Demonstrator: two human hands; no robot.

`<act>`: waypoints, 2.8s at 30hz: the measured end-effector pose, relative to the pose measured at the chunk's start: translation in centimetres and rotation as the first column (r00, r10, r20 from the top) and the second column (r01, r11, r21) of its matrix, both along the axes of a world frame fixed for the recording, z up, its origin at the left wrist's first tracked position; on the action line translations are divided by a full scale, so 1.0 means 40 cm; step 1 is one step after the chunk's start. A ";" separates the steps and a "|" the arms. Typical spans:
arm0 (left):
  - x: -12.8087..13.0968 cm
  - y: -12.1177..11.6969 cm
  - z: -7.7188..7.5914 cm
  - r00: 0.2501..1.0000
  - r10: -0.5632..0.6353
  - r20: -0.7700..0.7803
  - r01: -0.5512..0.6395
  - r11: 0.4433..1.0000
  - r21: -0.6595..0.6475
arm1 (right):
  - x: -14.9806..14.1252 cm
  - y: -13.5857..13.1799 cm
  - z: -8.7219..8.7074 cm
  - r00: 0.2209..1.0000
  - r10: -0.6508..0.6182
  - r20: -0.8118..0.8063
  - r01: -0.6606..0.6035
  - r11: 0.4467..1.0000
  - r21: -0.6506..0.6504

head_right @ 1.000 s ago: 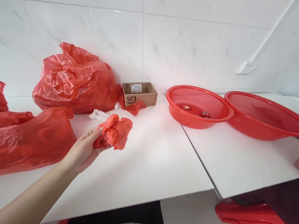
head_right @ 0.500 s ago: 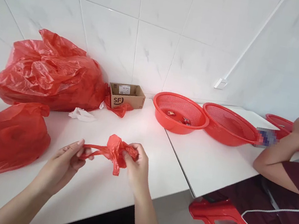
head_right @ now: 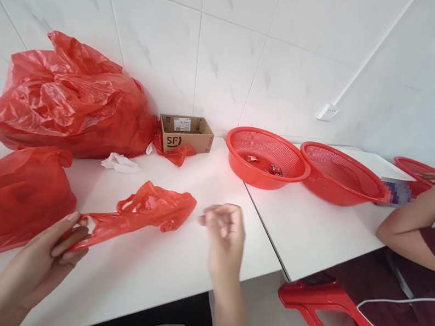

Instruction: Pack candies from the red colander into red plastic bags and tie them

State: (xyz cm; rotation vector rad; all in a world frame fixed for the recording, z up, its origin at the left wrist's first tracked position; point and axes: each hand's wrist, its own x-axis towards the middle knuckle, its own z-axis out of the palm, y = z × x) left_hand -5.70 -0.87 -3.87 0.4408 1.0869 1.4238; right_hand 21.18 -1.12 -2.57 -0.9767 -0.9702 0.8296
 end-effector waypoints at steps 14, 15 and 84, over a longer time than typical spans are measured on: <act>-0.058 -0.043 0.029 0.986 0.040 -0.160 -0.052 0.996 -0.070 | 0.025 0.096 0.029 -0.030 0.438 0.899 0.175 0.887 -0.426; -0.064 -0.033 0.029 0.978 0.050 -0.202 -0.056 0.998 -0.023 | 0.037 0.095 0.031 -0.032 0.447 0.894 0.189 0.881 -0.434; 0.151 0.081 0.015 0.855 -0.491 -0.170 0.486 0.871 -0.073 | 0.011 0.056 0.080 0.034 0.700 0.713 -0.426 0.656 -0.623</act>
